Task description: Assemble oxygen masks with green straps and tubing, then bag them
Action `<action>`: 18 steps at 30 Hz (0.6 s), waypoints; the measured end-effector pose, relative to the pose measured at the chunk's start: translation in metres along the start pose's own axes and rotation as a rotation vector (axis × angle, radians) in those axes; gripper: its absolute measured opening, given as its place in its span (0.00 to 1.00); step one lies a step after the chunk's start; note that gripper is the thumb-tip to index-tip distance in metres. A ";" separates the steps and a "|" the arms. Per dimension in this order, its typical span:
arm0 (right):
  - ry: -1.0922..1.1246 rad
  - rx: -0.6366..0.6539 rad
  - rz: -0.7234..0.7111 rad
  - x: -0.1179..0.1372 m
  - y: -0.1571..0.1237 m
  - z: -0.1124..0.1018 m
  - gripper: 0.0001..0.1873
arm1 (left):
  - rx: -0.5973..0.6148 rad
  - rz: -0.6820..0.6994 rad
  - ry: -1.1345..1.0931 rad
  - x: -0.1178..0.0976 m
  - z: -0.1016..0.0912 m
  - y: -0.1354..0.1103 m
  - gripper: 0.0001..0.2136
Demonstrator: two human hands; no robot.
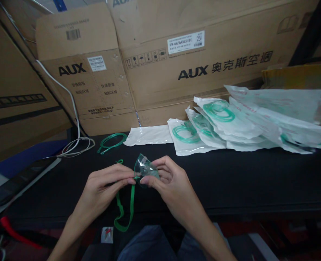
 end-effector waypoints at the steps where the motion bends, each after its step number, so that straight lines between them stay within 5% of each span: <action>1: -0.030 0.008 0.004 -0.001 0.000 0.001 0.16 | -0.005 0.000 0.005 0.000 0.000 0.000 0.07; 5: -0.196 0.029 0.012 -0.002 -0.001 0.003 0.11 | -0.018 -0.034 0.031 -0.001 -0.001 0.001 0.07; 14: -0.402 -0.034 -0.059 -0.007 -0.001 -0.001 0.17 | 0.085 -0.172 0.001 0.004 0.003 0.001 0.08; 18: -0.425 -0.020 -0.037 -0.008 -0.002 0.001 0.21 | 0.069 -0.237 -0.025 0.005 0.004 0.000 0.22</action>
Point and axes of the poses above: each hand's wrist, its own y-axis towards the middle knuckle, its own z-axis out of the palm, x = y × z, the point moved 2 cm from there along y, towards the middle knuckle, and after that the axes turned 9 degrees about x, right-handed, at the moved point
